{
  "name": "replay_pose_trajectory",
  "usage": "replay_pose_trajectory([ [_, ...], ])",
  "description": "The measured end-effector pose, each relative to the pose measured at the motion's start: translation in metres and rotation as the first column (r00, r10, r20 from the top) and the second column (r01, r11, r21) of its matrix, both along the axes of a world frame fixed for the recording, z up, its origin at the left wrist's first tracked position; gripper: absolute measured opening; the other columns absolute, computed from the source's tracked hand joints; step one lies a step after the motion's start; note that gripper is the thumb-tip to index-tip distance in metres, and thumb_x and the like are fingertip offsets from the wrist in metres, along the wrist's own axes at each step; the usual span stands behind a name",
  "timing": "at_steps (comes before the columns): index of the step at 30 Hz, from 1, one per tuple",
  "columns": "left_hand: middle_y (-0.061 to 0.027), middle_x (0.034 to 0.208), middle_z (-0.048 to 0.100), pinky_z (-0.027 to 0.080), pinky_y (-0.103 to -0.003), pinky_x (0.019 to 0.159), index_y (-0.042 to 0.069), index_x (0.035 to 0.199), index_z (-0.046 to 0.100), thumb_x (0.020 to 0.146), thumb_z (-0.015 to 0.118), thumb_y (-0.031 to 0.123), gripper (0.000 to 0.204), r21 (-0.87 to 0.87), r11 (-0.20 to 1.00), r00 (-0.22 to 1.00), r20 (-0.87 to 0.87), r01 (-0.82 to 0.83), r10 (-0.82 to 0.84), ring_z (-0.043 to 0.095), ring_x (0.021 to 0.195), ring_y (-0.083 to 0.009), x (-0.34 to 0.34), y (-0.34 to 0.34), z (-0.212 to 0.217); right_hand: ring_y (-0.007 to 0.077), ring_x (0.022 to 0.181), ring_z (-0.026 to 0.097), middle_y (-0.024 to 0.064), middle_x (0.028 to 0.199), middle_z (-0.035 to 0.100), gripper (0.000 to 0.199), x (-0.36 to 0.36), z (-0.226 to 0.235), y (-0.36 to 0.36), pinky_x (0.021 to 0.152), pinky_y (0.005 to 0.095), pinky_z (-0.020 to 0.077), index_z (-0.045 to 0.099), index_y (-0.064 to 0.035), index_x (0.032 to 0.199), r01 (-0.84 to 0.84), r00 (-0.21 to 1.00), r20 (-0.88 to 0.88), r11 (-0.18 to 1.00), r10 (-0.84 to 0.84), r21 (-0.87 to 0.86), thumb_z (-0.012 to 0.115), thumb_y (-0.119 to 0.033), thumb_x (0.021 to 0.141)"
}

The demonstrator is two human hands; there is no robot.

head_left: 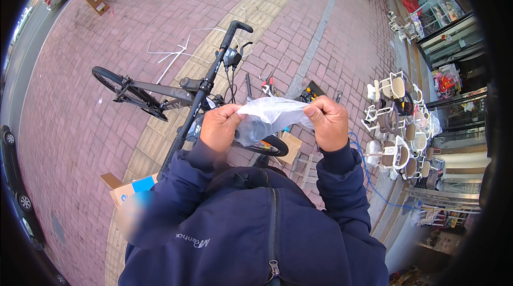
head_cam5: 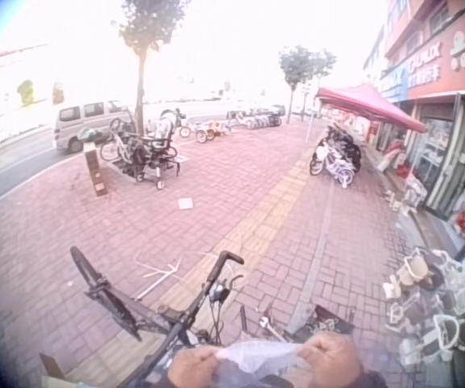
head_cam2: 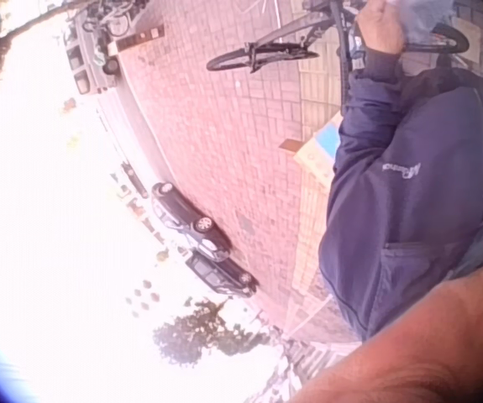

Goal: The person assembles a bicycle by tightening the handlebar stem with a yellow hex key, then unpacks a small box to retrieve a bell. They attach the bell to the handlebar using a red-handled screwdriver and tighten it securely.

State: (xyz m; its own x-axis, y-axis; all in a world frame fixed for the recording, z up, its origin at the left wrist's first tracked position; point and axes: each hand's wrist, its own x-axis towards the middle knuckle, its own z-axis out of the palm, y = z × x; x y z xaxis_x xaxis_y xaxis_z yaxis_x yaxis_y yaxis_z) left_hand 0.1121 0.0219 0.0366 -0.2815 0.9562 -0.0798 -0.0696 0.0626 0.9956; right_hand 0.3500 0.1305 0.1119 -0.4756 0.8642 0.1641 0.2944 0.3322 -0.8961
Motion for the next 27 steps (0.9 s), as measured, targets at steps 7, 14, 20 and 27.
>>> replay_pose_trajectory([
  [7, -0.0039, 0.1, 0.069, 0.052, -0.027, 0.08, -0.001, 0.114, 0.062, 0.088, 0.08, 0.012, 0.034, -0.151, 0.969, 0.974, 0.149, 0.196, -0.173, 0.063, 0.09, -0.0102, -0.004, 0.002, -0.008, 0.0097, 0.073, 0.058, 0.0042, 0.081, 0.066, 0.011, -0.009, -0.005, -0.004, 0.068, 0.0259, 0.0481, 0.071, 0.0008, 0.093, 0.023, 0.997, -0.067, 1.0, -0.024, -0.018, 0.074, -0.01, 0.093],
  [14, -0.0062, 0.099, 0.072, 0.052, -0.027, 0.078, -0.005, 0.116, 0.067, 0.096, 0.072, 0.025, 0.036, -0.04, 0.955, 0.947, -0.128, 0.293, -0.296, 0.064, 0.086, -0.011, 0.013, 0.002, 0.004, 0.0253, 0.08, 0.07, 0.0133, 0.087, 0.073, 0.013, -0.016, -0.009, -0.009, 0.072, 0.0329, 0.0538, 0.075, -0.0021, 0.097, -0.241, 0.959, 0.184, 0.96, 0.213, 0.142, 0.077, -0.003, 0.084],
  [20, -0.004, 0.084, 0.072, 0.05, -0.026, 0.069, -0.005, 0.097, 0.073, 0.098, 0.068, 0.018, 0.023, -0.106, 0.983, 0.971, 0.202, 0.15, -0.127, 0.062, 0.075, -0.0084, 0.022, 0.005, -0.007, 0.0291, 0.08, 0.068, 0.0112, 0.089, 0.074, 0.023, -0.012, -0.024, -0.003, 0.072, 0.0359, 0.054, 0.075, -0.0042, 0.096, -0.284, 0.95, 0.264, 0.804, 0.164, 0.523, 0.082, -0.004, 0.075],
  [27, -0.0019, 0.082, 0.07, 0.049, -0.025, 0.07, -0.001, 0.095, 0.073, 0.096, 0.068, 0.018, 0.02, -0.198, 0.98, 0.915, 0.396, 0.006, 0.074, 0.062, 0.072, -0.0108, 0.017, 0.001, -0.007, 0.0281, 0.081, 0.067, 0.0091, 0.093, 0.074, 0.027, -0.003, -0.031, -0.001, 0.072, 0.0372, 0.054, 0.074, -0.0055, 0.095, -0.172, 0.982, 0.164, 0.78, 0.089, 0.601, 0.084, -0.004, 0.07],
])
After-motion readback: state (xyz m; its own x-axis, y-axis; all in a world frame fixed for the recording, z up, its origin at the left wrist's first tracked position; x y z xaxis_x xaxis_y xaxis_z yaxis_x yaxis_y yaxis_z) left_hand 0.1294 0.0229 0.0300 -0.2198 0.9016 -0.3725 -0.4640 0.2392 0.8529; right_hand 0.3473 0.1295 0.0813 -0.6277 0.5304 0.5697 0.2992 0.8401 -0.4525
